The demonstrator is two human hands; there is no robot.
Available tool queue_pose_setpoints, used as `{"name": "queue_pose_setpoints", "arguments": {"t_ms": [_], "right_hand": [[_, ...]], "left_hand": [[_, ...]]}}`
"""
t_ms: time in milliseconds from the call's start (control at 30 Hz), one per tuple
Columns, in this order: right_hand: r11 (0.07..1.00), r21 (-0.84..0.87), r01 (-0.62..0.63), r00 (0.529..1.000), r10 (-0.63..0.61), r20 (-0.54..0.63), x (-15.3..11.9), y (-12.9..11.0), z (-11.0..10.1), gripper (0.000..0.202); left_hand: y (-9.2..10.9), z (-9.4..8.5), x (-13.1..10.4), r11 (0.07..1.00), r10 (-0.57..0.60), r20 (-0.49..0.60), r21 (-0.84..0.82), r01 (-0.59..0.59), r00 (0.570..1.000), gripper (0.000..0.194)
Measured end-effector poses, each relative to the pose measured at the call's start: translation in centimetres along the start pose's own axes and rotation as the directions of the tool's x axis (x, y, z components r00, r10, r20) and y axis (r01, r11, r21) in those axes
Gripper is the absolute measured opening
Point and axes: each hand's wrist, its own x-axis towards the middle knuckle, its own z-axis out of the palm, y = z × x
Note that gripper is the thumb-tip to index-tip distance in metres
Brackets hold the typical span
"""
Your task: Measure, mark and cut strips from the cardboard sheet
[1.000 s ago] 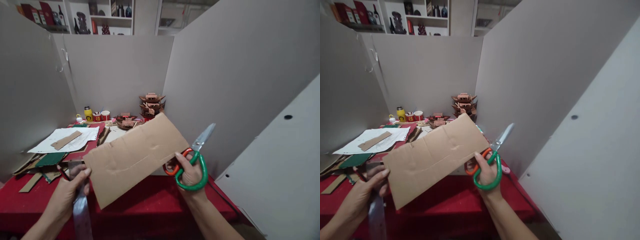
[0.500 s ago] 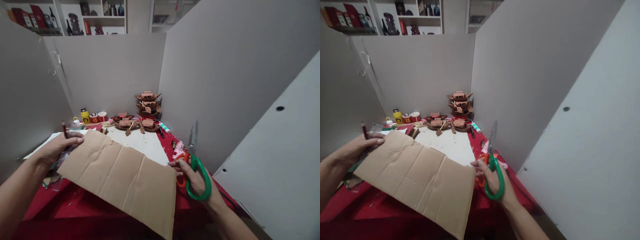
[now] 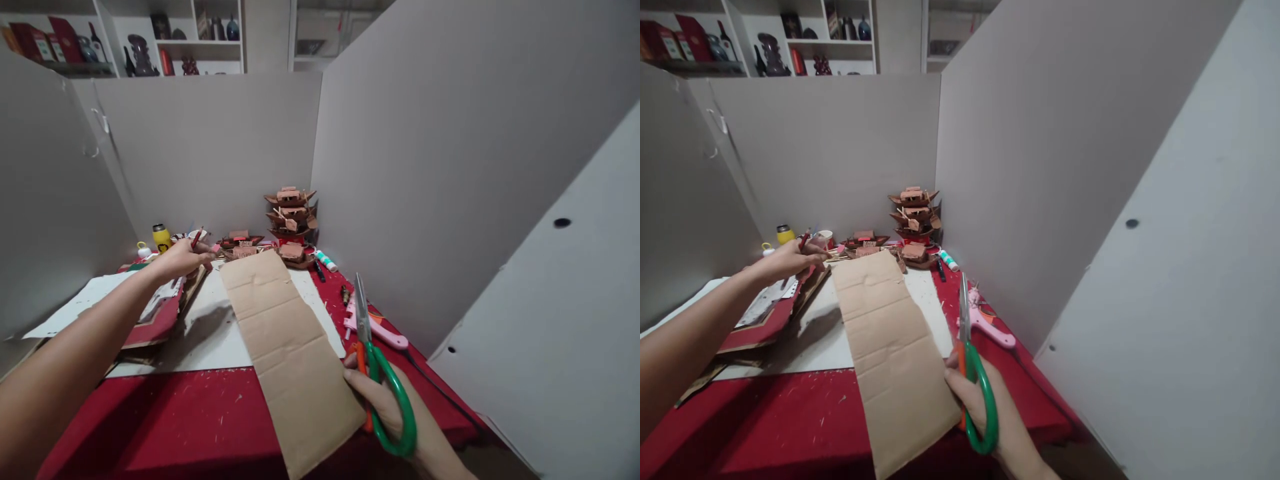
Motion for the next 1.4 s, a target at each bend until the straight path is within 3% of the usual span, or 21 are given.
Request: {"name": "queue_pose_setpoints", "arguments": {"t_ms": [167, 267, 433, 633, 733, 833, 1000, 1233, 1400], "right_hand": [[0.995, 0.04, -0.089, 0.995, 0.087, 0.046, -1.8, -0.3, 1.3, 0.031], [0.988, -0.088, -0.129, 0.982, 0.139, 0.124, -3.3, -1.3, 1.6, 0.034], [0.941, -0.337, 0.022, 0.994, 0.015, 0.107, -3.8, -2.8, 0.6, 0.03], [0.894, -0.435, 0.105, 0.99, -0.052, 0.132, 0.2, -4.4, 1.0, 0.035], [0.917, -0.378, 0.127, 0.98, -0.056, 0.193, 3.2, -5.4, 2.2, 0.033], [0.942, -0.326, 0.08, 0.974, -0.004, 0.227, 6.4, -5.8, 3.3, 0.031], [0.942, -0.332, 0.041, 0.983, 0.022, 0.184, 10.6, -4.6, 4.8, 0.031], [0.813, -0.536, 0.226, 0.97, -0.139, 0.197, 11.4, -2.1, 6.1, 0.015], [0.777, -0.565, 0.277, 0.954, -0.151, 0.261, 10.9, -1.8, 6.6, 0.011]], "left_hand": [[-0.3, 1.8, -1.6, 0.993, 0.02, 0.023, 0.117, -0.022, 1.0, 0.022], [-1.4, 4.1, -3.3, 0.983, 0.035, 0.089, 0.179, -0.05, 0.995, 0.021], [-3.5, 7.7, -6.0, 0.917, 0.015, 0.144, 0.392, -0.071, 0.99, 0.023], [-4.4, 10.4, -6.9, 0.799, 0.043, 0.225, 0.577, -0.168, 0.973, 0.031], [-4.2, 11.3, -7.2, 0.734, 0.05, 0.267, 0.644, -0.217, 0.962, 0.028], [-3.8, 12.0, -7.8, 0.673, 0.05, 0.303, 0.694, -0.256, 0.952, 0.029], [-3.7, 12.8, -8.6, 0.593, 0.015, 0.337, 0.755, -0.28, 0.941, 0.05], [-4.7, 13.0, -8.8, 0.488, -0.042, 0.439, 0.793, -0.365, 0.898, 0.063], [-5.7, 13.2, -8.6, 0.468, -0.028, 0.458, 0.792, -0.393, 0.889, 0.068]]}}
